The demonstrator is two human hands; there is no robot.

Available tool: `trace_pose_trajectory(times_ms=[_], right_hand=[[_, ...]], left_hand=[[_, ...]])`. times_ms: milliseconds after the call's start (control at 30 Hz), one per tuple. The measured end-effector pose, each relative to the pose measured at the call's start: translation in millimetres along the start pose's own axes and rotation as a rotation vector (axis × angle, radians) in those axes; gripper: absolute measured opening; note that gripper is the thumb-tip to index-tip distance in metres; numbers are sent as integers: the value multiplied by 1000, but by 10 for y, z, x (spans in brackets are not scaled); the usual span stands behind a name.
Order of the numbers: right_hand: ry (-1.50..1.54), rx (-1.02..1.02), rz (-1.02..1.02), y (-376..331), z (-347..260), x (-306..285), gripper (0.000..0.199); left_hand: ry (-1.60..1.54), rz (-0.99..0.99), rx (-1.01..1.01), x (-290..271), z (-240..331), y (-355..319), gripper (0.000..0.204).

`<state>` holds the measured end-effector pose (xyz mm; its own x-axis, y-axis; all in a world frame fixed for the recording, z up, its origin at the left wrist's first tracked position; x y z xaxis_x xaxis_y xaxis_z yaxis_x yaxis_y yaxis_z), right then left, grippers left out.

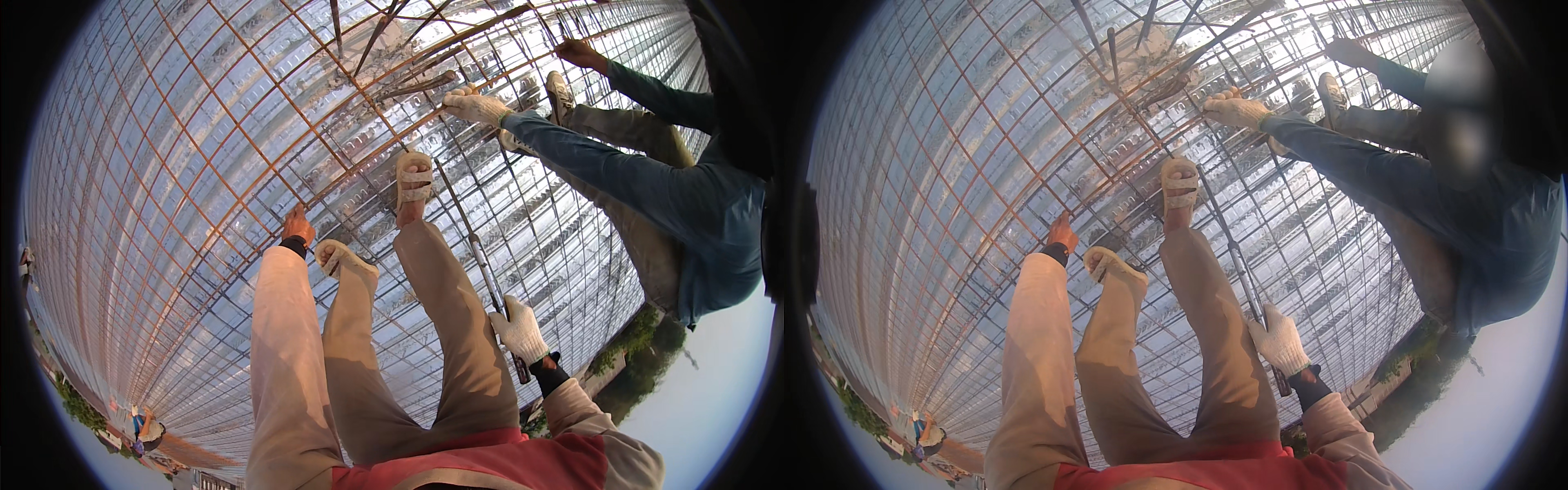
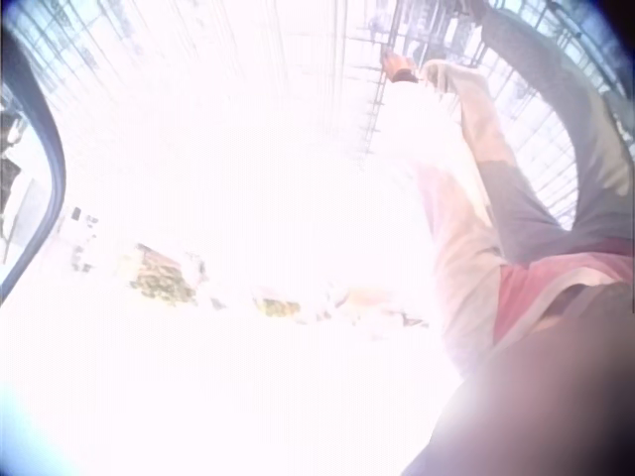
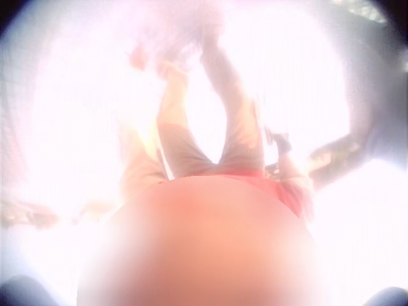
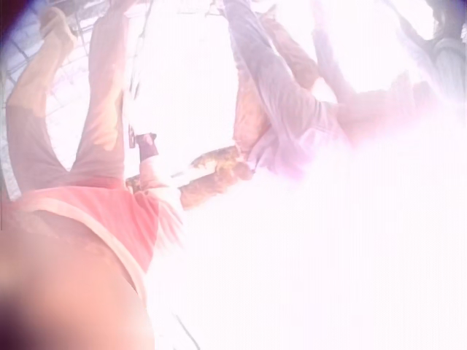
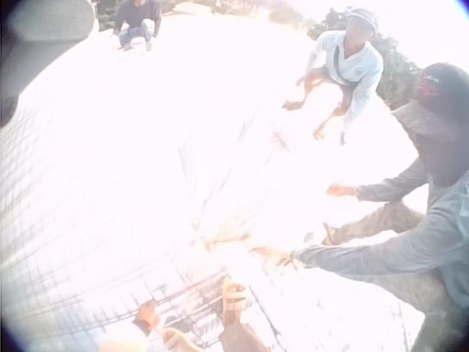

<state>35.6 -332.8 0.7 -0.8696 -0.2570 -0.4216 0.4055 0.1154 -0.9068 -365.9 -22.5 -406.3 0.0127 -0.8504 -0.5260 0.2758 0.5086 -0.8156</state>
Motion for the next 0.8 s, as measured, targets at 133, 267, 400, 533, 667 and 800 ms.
trace_pose_trajectory(times_ms=[133, 267, 400, 533, 667, 800], right_hand=[[60, -57, 77, -59, 83, 28, 31], [61, -4, 6, -68, 46, 75, 36], [50, -39, -67, -155, -94, 39, 43], [104, -57, -115, -274, -146, 17, 45], [81, -30, -119, -429, -181, -98, 46], [87, -113, -137, -530, -323, -184, 46]], left_hand=[[-22, -5, 47, 23, 116, 0, 90], [-15, -26, 77, 2, 35, -26, 89], [-6, -64, 65, 24, -35, -306, 77], [-87, -13, 68, -17, 65, -930, 54], [-205, -136, 28, -56, 556, -1519, 51], [-254, -117, -3, 22, 589, -2058, 46]])
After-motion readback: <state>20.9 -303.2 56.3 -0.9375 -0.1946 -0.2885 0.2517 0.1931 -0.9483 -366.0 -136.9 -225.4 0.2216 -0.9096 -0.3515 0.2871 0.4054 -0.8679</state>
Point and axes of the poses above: each hand's wrist, its own y-axis towards the middle knuckle, its own x-axis out of the palm, z = x × y, the point moved 9 cm from there along y, towards the middle knuckle, and after that the axes turned 6 degrees about x, right-handed, at the moved point
